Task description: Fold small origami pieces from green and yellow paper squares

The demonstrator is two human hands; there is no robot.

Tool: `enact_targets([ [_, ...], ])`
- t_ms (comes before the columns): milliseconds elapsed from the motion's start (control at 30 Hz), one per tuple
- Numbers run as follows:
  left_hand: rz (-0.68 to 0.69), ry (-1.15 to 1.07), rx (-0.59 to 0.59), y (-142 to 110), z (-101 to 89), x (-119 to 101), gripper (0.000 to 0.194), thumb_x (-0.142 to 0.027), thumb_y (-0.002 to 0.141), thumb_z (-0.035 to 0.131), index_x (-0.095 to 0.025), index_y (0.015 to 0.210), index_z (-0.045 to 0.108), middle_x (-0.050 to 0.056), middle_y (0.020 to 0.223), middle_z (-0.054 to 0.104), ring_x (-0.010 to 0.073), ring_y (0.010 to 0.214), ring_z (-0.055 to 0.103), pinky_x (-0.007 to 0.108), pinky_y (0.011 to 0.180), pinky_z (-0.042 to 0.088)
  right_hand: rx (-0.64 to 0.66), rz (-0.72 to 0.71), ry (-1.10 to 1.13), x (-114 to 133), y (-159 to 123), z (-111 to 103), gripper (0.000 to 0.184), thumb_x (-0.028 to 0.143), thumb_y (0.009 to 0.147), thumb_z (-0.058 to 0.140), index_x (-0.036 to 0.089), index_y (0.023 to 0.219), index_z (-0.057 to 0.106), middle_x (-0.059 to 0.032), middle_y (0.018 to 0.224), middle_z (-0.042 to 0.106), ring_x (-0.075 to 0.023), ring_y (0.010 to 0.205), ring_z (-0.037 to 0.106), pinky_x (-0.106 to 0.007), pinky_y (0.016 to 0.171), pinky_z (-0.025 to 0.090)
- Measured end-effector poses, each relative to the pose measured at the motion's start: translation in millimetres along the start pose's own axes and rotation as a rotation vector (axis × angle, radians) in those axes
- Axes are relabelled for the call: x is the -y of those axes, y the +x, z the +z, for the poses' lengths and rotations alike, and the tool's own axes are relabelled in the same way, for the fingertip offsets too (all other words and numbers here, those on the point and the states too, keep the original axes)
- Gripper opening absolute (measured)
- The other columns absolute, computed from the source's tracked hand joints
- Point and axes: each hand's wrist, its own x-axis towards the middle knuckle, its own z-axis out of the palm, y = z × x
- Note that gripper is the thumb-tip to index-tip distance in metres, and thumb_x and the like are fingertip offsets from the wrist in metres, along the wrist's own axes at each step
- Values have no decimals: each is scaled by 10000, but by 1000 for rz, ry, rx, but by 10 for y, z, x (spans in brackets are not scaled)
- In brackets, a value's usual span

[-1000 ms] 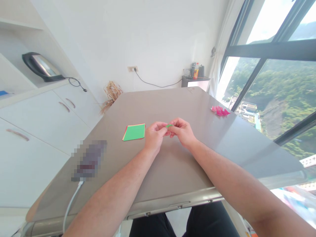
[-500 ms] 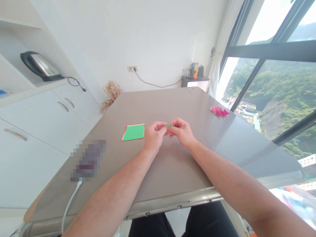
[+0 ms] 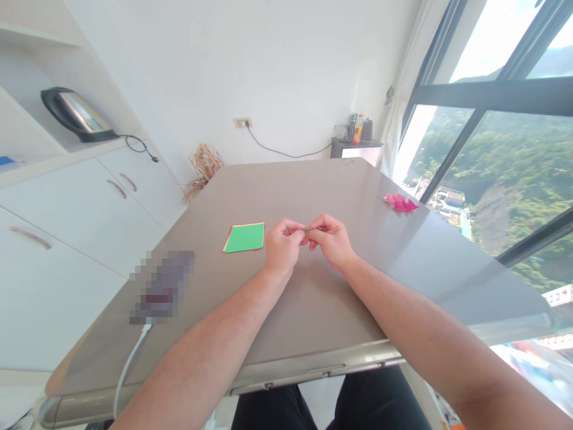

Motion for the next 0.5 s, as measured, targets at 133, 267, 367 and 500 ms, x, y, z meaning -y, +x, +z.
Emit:
enact_targets([
  [133,-2,-4,21,-11,-3,5,77,-169,621,665,-195,684,629,-32,590,640,132,558,618,276,587,519,-9,11,17,3,4,-11,111,160,665,689,221,658,596,39,571,652,-117,504,569,-260,512,458],
  [267,-2,-11,44,-10,-4,-6,94,-200,633,713,-191,705,651,-24,644,663,136,598,641,293,625,548,-17,0,6,18,6,-17,65,191,690,701,213,700,640,31,581,661,-115,504,569,-264,520,466],
  [367,7,-18,47,-4,-3,0,95,-198,640,720,-187,704,651,-18,665,671,142,618,657,309,654,565,-37,-3,7,10,9,-19,67,202,690,712,208,706,648,29,580,663,-112,500,567,-264,522,469],
  [500,-4,-54,34,6,0,19,113,-190,633,728,-181,701,639,-18,663,667,145,612,658,323,659,572,-45,18,5,2,17,-20,91,198,669,726,204,692,638,30,587,667,-110,501,576,-267,529,481],
])
